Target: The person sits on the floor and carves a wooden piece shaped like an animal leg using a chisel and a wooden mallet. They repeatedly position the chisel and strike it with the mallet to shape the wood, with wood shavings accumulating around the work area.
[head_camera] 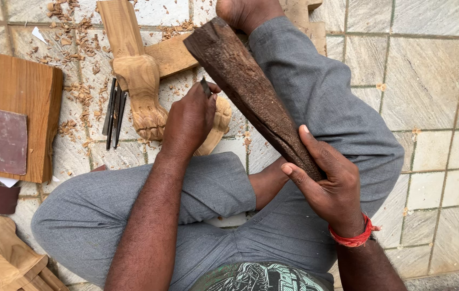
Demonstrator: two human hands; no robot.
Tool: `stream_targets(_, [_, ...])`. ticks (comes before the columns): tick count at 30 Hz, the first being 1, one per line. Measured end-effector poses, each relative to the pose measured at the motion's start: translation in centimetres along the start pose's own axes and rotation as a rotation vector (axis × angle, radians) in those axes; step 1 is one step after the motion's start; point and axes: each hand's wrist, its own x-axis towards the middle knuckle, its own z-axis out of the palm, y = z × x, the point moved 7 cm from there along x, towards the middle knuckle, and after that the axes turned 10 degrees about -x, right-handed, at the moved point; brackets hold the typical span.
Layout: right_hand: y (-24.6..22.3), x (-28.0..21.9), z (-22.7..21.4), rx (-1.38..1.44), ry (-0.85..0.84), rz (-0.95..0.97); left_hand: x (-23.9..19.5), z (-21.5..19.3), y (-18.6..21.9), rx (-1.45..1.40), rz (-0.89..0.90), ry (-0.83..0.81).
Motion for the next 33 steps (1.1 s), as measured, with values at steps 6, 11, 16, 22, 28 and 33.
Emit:
stream_targets(6, [-0.2, -0.1, -0.2, -0.023, -0.005, -0.020, -0.1, -0.1, 0.1, 0.054, 0.171, 0.070])
stream_targets(11, [-0.3, -0.1, -0.2, -0.021, -0.012, -0.020, 0.0, 0.4, -0.6, 0.100, 0.146, 0.037])
stream_targets(16, [-0.6, -0.1, -0.4, -0.037, 0.000, -0.040, 0.0, 0.2, -0.6, 0.047, 0.137, 0.059])
stream_targets(22, [-0.4, -0.2, -0.5, -0.019, -0.001, -0.035, 0.0, 0.3, -0.6, 0.097, 0.128, 0.035])
stream_targets(28, [-0.6, -0.1, -0.3, -0.042, 0.006, -0.048, -0.3, 0.4, 0.1, 0.110, 0.221, 0.064])
stream_targets(33, [-1.0, 0.5, 0.8, -0.288, -0.025, -0.061, -0.6, 1.2, -0.7, 0.104, 0.080, -0.005])
